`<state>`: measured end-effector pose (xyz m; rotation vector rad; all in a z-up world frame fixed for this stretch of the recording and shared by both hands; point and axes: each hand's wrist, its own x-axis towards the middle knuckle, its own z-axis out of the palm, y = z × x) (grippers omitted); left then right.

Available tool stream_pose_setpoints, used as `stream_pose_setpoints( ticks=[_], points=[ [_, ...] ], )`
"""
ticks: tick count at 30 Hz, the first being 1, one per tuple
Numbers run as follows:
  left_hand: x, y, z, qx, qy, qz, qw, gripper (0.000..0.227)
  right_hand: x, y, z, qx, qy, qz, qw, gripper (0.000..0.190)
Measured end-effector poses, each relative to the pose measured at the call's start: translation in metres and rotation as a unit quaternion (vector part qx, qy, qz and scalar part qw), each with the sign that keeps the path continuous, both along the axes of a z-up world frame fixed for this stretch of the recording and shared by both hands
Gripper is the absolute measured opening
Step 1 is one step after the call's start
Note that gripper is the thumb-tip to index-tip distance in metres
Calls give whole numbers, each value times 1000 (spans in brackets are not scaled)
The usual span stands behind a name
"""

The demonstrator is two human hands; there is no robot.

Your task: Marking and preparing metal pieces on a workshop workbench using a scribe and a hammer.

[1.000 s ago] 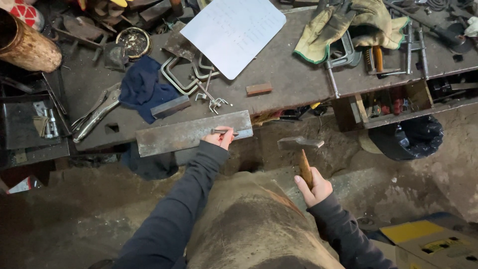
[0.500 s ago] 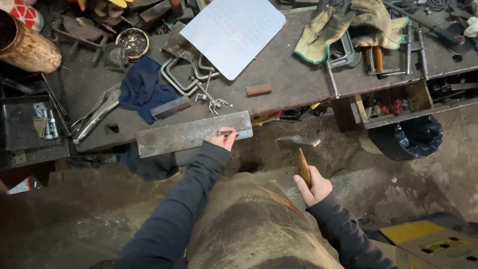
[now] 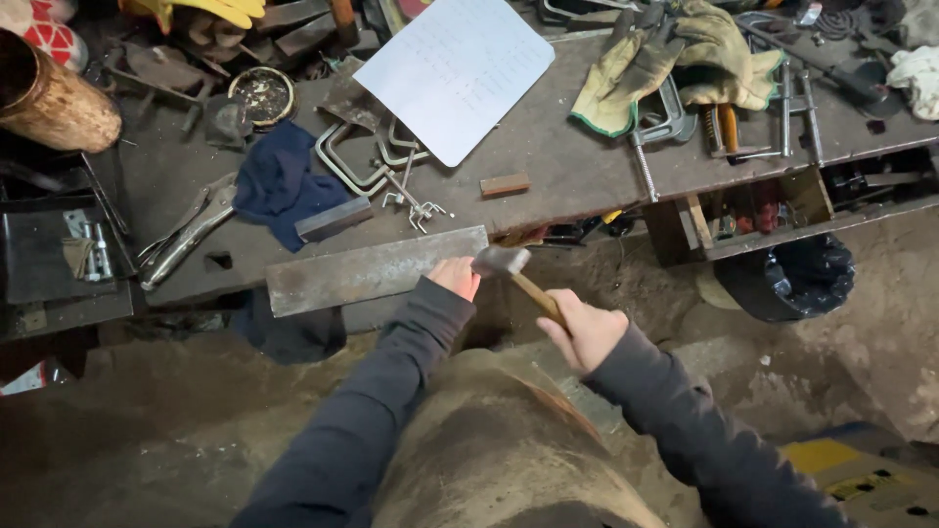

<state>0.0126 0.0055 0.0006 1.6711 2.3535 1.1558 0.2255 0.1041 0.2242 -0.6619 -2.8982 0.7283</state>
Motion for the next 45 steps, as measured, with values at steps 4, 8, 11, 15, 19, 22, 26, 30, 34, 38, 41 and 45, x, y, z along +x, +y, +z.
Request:
stream_pose_setpoints(
  ticks=[4, 8, 11, 15, 19, 22, 26, 30, 34, 38, 41, 45],
  points=[
    [1, 3, -8, 9, -12, 10, 1000, 15, -11, 6, 29, -3, -30, -10, 999, 37],
    [5, 4, -14, -12, -17, 11, 1000, 15, -3, -8, 85, 16, 173, 30, 984, 32],
    [3, 6, -39, 7, -16, 8, 1000, 17, 3, -6, 33, 26, 184, 26, 982, 34],
    [2, 6, -34, 18, -12, -6, 1000, 17, 17, 11, -71, 1, -38, -105, 994, 34],
    [-4, -3, -7, -13, -28, -21, 999, 12, 40, 1, -40, 0, 18, -145, 989, 30],
    [-18, -17, 25, -27, -70, -4, 997, 5, 72, 7, -63, 19, 166, -143, 976, 29],
    [-20, -34, 46, -2, -41, -9, 999, 8, 111, -1, -89, -56, 88, -268, 958, 26],
    [-17, -28, 31, 12, 43, -91, 995, 20, 125, -5, -102, -86, 71, -290, 951, 27],
    [-15, -23, 4, 7, 48, -83, 995, 17, 131, -6, -110, -96, 59, -296, 949, 27],
    [-13, -19, 8, 11, 21, -73, 997, 17, 139, -9, -111, -79, 48, -271, 958, 26],
    [-19, 1, 25, 30, 6, -64, 997, 19, 145, -9, -117, -85, 40, -273, 957, 25],
    [-51, 55, 10, 40, 11, -35, 999, 18, 148, -8, -122, -82, 33, -270, 959, 26]
  ],
)
